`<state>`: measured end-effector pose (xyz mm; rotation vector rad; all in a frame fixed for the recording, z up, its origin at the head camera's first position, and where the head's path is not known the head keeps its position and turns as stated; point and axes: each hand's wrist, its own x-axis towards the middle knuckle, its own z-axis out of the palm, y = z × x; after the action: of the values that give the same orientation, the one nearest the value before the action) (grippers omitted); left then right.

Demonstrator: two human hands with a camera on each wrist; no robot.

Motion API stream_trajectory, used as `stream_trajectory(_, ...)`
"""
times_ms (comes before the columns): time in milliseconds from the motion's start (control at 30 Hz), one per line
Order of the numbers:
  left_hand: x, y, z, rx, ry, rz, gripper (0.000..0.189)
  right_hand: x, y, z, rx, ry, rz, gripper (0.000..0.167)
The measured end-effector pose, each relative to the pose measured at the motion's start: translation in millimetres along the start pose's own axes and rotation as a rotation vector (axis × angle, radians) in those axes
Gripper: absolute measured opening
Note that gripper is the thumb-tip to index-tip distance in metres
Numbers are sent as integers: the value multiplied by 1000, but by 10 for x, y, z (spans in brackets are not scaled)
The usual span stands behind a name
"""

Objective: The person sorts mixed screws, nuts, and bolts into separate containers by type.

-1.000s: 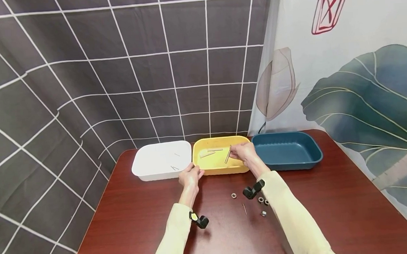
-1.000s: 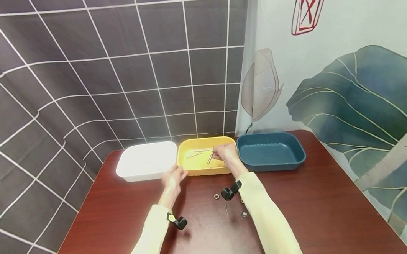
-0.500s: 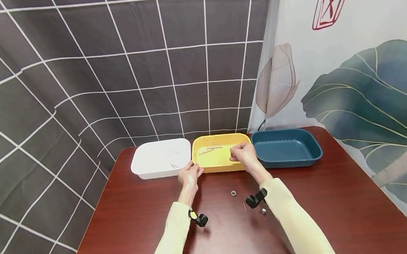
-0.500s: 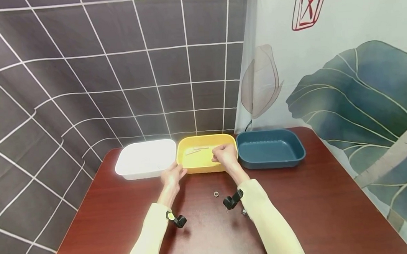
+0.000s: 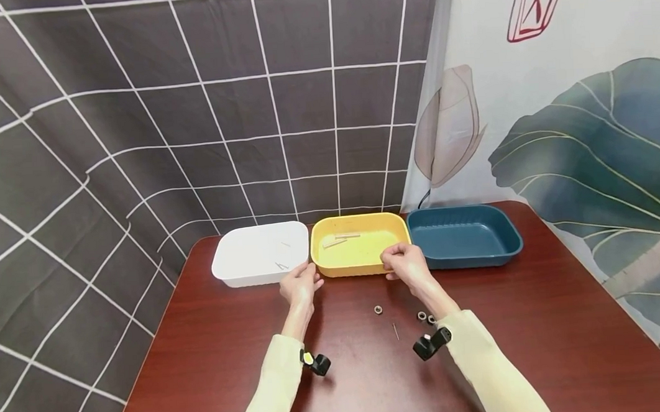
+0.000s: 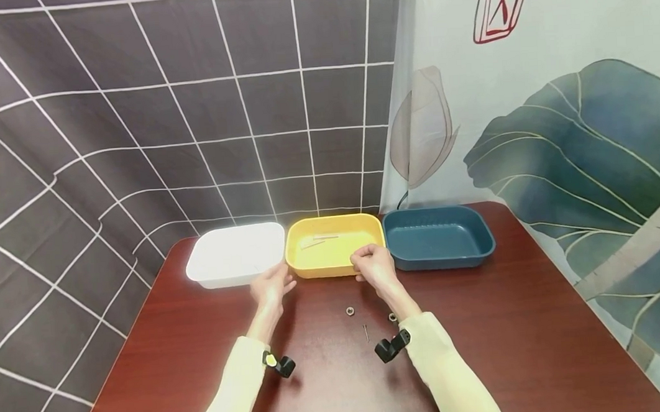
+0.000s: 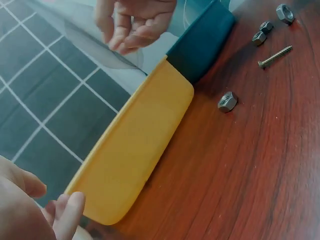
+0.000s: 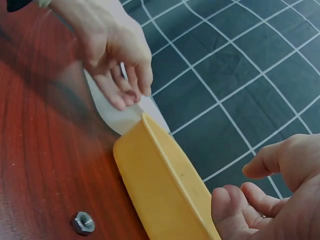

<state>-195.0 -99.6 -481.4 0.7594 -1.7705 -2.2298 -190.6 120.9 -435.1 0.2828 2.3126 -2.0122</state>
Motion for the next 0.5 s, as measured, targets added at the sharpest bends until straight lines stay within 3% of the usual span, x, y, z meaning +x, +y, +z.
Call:
stream_trajectory(300,-5,177,-382,-58,8,6,41,-120,73,-12,-59,1,-2,14)
stream_trajectory(500,42,225,-655,-85,49,18,44,-179,129,-5,-79,-3,2,12)
